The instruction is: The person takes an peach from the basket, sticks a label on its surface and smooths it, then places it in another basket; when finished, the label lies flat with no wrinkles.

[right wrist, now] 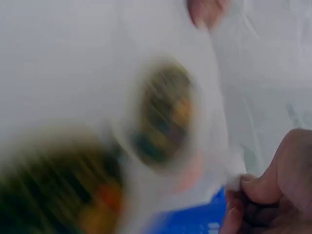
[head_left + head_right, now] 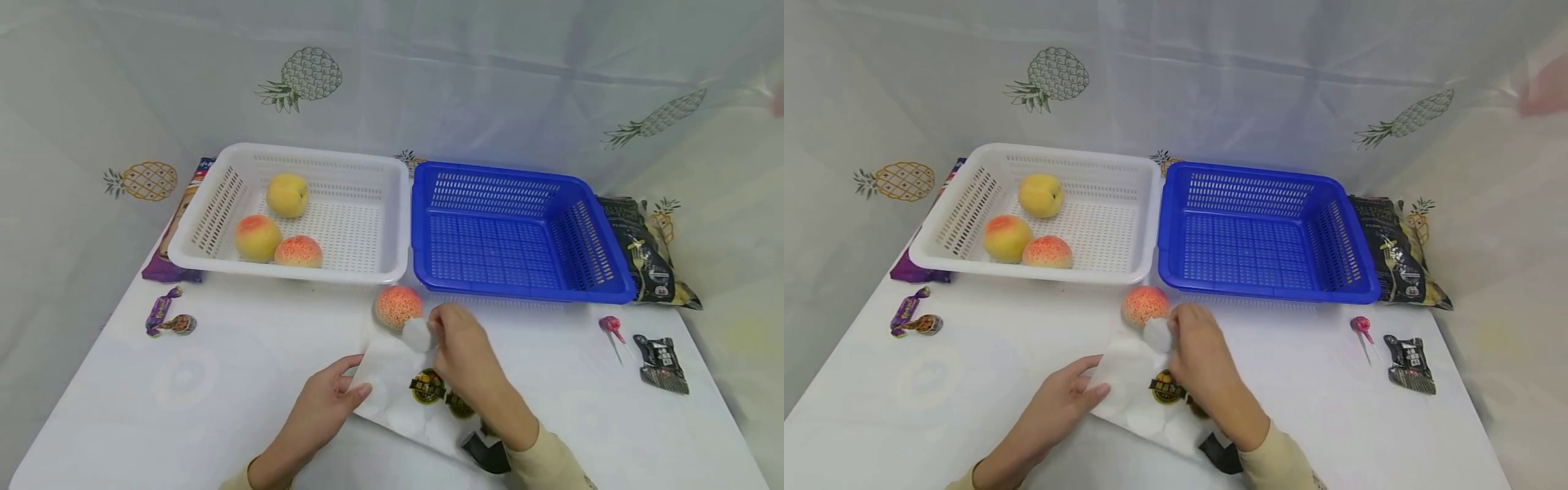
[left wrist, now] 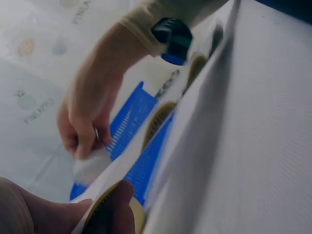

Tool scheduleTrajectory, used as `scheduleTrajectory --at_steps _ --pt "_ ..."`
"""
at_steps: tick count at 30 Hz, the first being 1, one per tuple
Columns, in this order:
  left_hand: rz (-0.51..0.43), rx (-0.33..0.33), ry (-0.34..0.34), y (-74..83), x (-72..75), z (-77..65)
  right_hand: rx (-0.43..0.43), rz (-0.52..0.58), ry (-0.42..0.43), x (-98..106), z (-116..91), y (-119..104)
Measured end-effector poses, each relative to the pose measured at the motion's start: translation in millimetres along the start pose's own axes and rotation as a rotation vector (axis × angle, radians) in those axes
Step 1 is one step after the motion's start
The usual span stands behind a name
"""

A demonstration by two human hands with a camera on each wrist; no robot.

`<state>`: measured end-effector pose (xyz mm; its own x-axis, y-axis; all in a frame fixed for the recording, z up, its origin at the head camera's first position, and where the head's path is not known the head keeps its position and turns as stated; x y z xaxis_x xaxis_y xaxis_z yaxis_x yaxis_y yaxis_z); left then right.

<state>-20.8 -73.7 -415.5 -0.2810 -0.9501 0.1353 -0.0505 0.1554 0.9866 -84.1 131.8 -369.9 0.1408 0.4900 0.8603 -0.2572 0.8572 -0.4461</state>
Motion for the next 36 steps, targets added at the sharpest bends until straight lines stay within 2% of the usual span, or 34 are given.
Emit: scheduleTrajectory --at_steps 2,5,8,12,14,17,20,23,26,28,30,31,33,36 --pt "0.005 0.034 0.001 -4.8 2.9 -2.3 -0.026 0.031 0.036 9.7 4.1 6.3" --pt "0.002 0.055 0.011 -8.6 6.3 -4.6 -0.037 0.102 0.007 20.9 6.7 9.9" --pt "0.017 0.065 0.006 -10.7 9.5 -6.4 -0.082 0.212 -0.102 25.5 8.3 10.3" --pt "0.071 0.099 -0.012 -14.5 15.8 -12.8 -0.216 0.414 -0.287 28.2 8.2 11.8" --pt "0.157 0.111 -0.022 -16.3 20.5 -18.2 -0.278 0.512 -0.366 28.9 7.9 13.2" --pt "0.35 0.135 -0.028 -16.6 29.3 -26.5 -0.327 0.621 -0.435 29.9 8.4 14.8" --pt "0.592 0.143 -0.044 -13.5 38.2 -33.1 -0.34 0.691 -0.462 30.7 9.1 16.4" --pt "0.819 0.146 -0.079 -7.4 44.2 -37.2 -0.343 0.711 -0.463 29.8 9.5 18.2" --pt "1.033 0.096 -0.123 -0.7 46.7 -37.4 -0.348 0.694 -0.465 27.7 9.3 19.7" --pt "1.137 0.054 -0.145 4.8 47.6 -35.0 -0.351 0.674 -0.466 26.4 9.0 20.6" --pt "1.202 0.006 -0.144 11.0 47.8 -29.0 -0.352 0.645 -0.464 25.6 8.6 21.5" --pt "1.212 -0.025 -0.131 14.3 47.2 -24.5 -0.351 0.628 -0.461 25.3 8.5 22.0" --pt "1.198 -0.142 -0.071 20.6 44.1 -12.7 -0.352 0.61 -0.456 25.0 8.5 22.4" --pt "1.098 -0.327 -0.008 27.2 35.3 11.2 -0.358 0.574 -0.443 24.2 8.4 22.7"
Point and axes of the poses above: each hand's wrist, its own z-axis towards the middle knuckle, its own x-axis out of the back of the hand, y = z × x, the point moved 1 cm from there along z, towards the middle knuckle, and after that the axes turned 14 degrees about -x, right-handed, at the moved point
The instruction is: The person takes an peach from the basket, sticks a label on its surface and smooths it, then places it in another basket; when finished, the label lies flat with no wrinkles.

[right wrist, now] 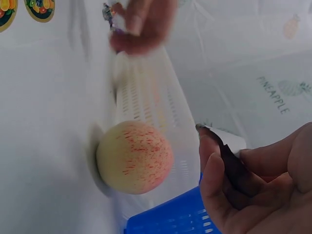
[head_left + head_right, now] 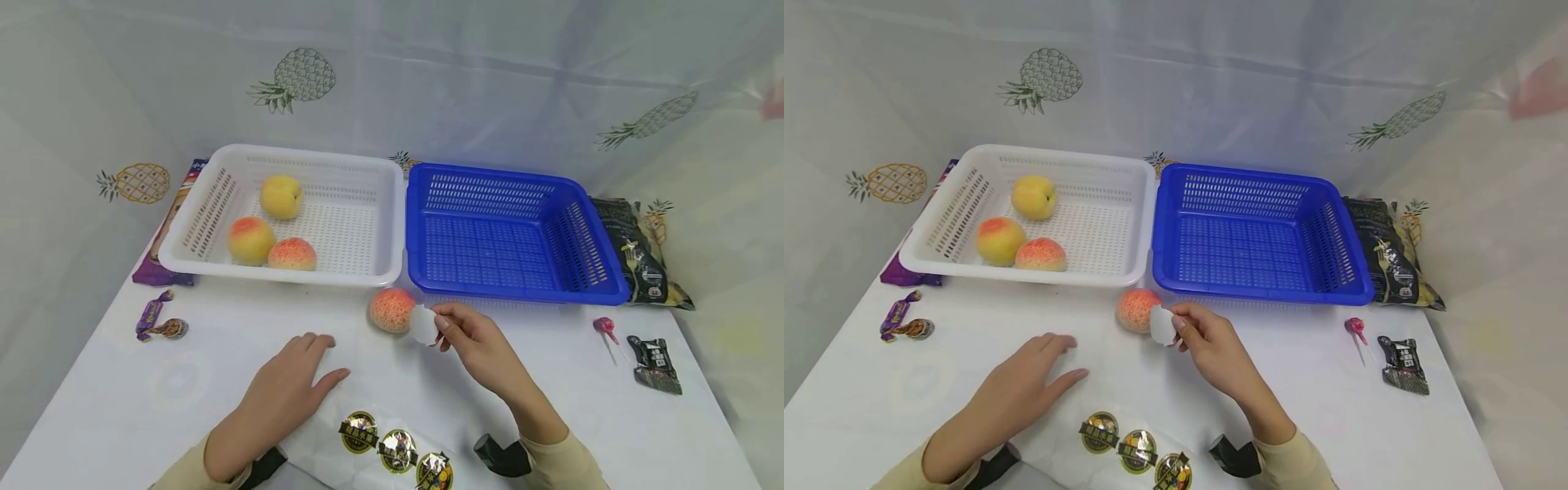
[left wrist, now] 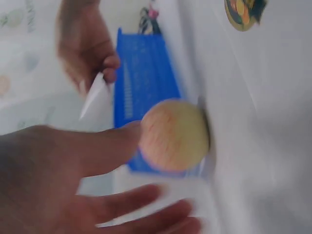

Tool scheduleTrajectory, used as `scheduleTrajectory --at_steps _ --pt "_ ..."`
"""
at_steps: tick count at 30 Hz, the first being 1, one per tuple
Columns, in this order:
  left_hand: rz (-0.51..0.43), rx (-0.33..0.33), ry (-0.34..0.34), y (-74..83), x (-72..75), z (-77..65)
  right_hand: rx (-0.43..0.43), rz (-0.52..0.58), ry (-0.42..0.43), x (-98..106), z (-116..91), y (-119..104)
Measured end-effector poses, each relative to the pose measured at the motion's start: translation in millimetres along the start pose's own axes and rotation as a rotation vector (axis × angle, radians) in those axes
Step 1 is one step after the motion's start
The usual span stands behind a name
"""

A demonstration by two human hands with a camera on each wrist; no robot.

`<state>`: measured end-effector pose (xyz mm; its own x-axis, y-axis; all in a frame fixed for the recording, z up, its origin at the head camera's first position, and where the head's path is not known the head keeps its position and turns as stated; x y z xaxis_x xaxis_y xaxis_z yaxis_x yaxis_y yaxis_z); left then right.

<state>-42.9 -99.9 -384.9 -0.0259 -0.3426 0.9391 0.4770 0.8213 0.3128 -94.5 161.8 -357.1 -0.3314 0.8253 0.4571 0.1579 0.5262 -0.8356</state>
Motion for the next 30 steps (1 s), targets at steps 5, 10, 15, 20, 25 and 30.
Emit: scheduleTrajectory --at_steps 5,10,15,20,25,30 --pt "-0.16 -0.155 0.098 4.4 -13.3 42.5 -0.006 -0.04 0.037 -1.9 1.8 2.1" --pt "-0.214 -0.206 0.116 4.4 -29.3 69.7 0.009 -0.087 0.074 -2.6 4.7 4.4" --pt "-0.182 -0.2 0.129 1.5 -42.7 85.1 0.032 -0.101 0.097 -1.5 6.9 5.1" --pt "-0.216 -0.142 0.14 0.2 -48.7 90.3 0.05 -0.103 0.1 -2.0 7.0 4.1" --pt "-0.407 -0.025 0.074 0.5 -46.0 85.3 0.195 -0.134 0.196 -1.8 3.5 1.6" --pt "-0.898 0.087 -0.071 3.2 -31.7 76.7 0.731 -0.367 0.415 -3.8 -6.0 -11.7"
Point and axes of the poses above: each hand's wrist, its own z-axis towards the middle knuckle, its own x-axis out of the back of the hand, y = z × x, the point moved 1 cm from there along z, towards the middle knuckle, and after that the axes turned 14 degrees about -x, right-handed, at the moved point
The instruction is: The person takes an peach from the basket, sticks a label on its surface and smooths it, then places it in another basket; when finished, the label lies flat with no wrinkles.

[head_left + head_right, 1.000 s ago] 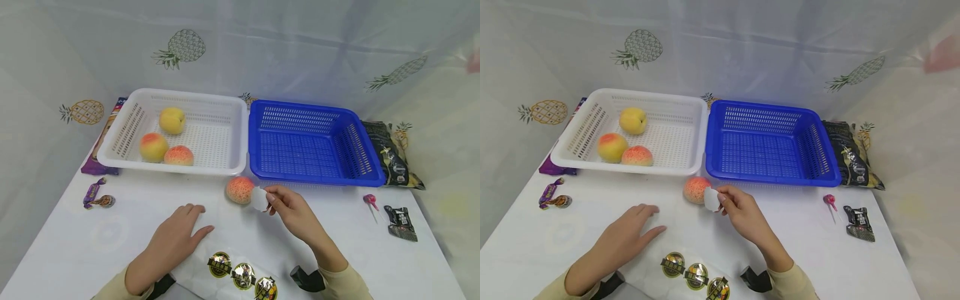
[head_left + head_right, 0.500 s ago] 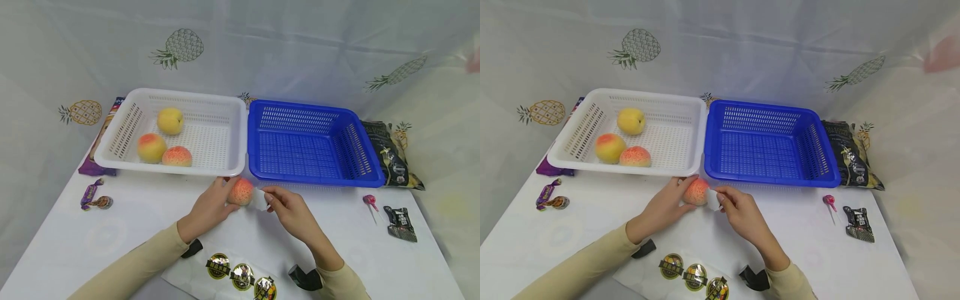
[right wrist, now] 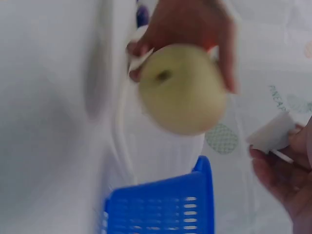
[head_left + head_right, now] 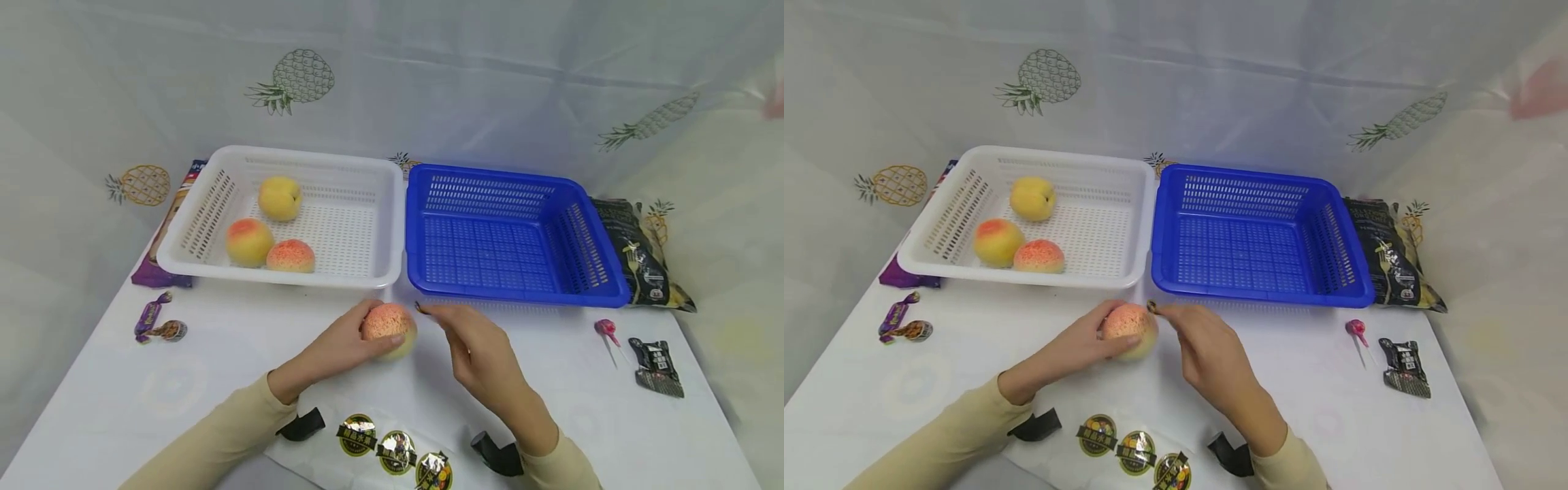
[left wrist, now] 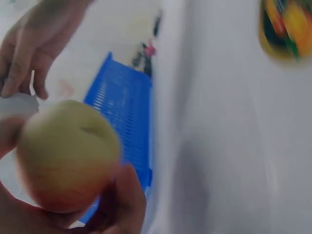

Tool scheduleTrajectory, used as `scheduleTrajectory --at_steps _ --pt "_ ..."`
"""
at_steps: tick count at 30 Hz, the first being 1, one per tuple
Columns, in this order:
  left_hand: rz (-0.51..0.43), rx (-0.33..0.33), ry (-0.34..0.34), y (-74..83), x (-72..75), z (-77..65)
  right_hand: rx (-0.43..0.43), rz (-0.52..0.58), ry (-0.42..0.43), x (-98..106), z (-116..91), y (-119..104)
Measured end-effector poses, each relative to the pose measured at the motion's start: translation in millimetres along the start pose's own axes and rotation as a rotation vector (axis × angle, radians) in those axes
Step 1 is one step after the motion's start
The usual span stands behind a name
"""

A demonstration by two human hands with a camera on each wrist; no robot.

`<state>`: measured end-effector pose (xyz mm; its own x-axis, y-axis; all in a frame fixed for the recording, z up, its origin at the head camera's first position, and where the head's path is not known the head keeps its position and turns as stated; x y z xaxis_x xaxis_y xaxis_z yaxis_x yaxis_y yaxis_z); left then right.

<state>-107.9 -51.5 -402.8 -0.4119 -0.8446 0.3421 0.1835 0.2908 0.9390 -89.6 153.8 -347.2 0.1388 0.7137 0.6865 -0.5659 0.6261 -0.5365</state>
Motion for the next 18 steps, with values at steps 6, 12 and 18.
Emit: scheduleTrajectory --at_steps 6,12,18 --pt "-0.347 0.026 -0.152 16.3 3.9 -9.5 0.374 -0.178 0.106 2.7 6.5 -22.9" --pt "-0.364 -0.041 -0.183 23.2 3.0 -14.5 0.397 -0.224 0.029 2.3 5.2 -30.5" --pt "-0.303 -0.008 -0.114 21.6 2.2 -15.2 0.371 -0.274 -0.041 -1.4 1.0 -30.0"
Point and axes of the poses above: each hand's wrist, its own z-axis towards the middle knuckle, its own x-axis out of the back of the hand, y = z × x, the point moved 1 cm from there along z, towards the middle knuckle, and after that the axes turned 14 degrees about -x, right-handed, at the moved point
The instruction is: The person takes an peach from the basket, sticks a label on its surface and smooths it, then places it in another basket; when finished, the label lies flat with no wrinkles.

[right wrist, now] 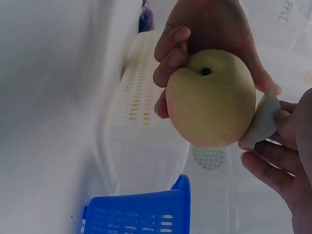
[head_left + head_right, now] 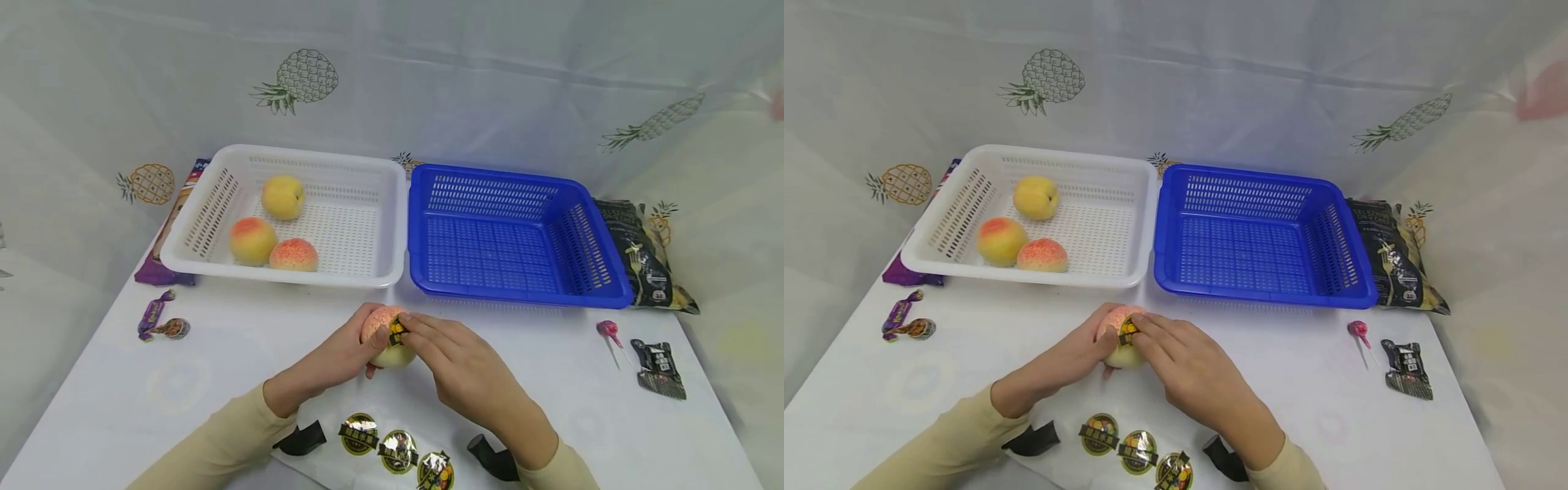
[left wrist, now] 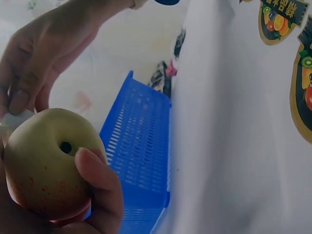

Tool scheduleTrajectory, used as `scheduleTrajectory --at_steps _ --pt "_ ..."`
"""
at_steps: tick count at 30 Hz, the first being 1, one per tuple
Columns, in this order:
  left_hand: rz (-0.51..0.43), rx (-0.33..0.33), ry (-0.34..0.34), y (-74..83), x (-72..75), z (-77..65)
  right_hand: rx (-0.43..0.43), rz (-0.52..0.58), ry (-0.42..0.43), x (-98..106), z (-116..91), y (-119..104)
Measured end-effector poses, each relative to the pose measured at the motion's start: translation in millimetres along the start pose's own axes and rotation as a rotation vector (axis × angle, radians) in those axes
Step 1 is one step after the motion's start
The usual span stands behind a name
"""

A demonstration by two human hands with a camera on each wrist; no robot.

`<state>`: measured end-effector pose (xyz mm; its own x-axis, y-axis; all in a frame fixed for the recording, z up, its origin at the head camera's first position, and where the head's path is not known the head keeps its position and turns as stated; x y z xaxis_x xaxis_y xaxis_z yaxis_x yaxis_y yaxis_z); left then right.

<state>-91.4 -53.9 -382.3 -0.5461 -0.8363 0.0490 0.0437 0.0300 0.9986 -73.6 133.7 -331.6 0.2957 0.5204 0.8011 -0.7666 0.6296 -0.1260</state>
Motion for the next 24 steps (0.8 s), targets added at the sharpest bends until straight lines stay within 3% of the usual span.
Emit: scheduleTrajectory --at_steps 10,18,24 --pt "-0.027 0.027 0.071 1.2 -2.7 -0.2 -0.107 -0.097 -0.232 -2.6 -5.3 -4.0" --pt "-0.018 0.017 0.13 14.8 1.6 2.2 -0.107 -0.093 -0.155 -9.8 -0.2 -13.7" --pt "-0.026 0.012 0.159 21.4 2.3 2.2 -0.17 -0.084 -0.191 -14.1 -4.0 -13.7"
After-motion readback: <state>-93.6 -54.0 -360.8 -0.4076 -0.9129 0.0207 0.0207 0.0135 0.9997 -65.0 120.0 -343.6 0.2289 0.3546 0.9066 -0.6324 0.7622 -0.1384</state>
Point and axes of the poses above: each hand's wrist, its own z-axis towards the middle knuckle, its own x-axis out of the back of the hand, y = z × x, the point moved 1 cm from there along z, towards the middle knuckle, and after that the axes turned 14 degrees about -x, right-handed, at the moved point
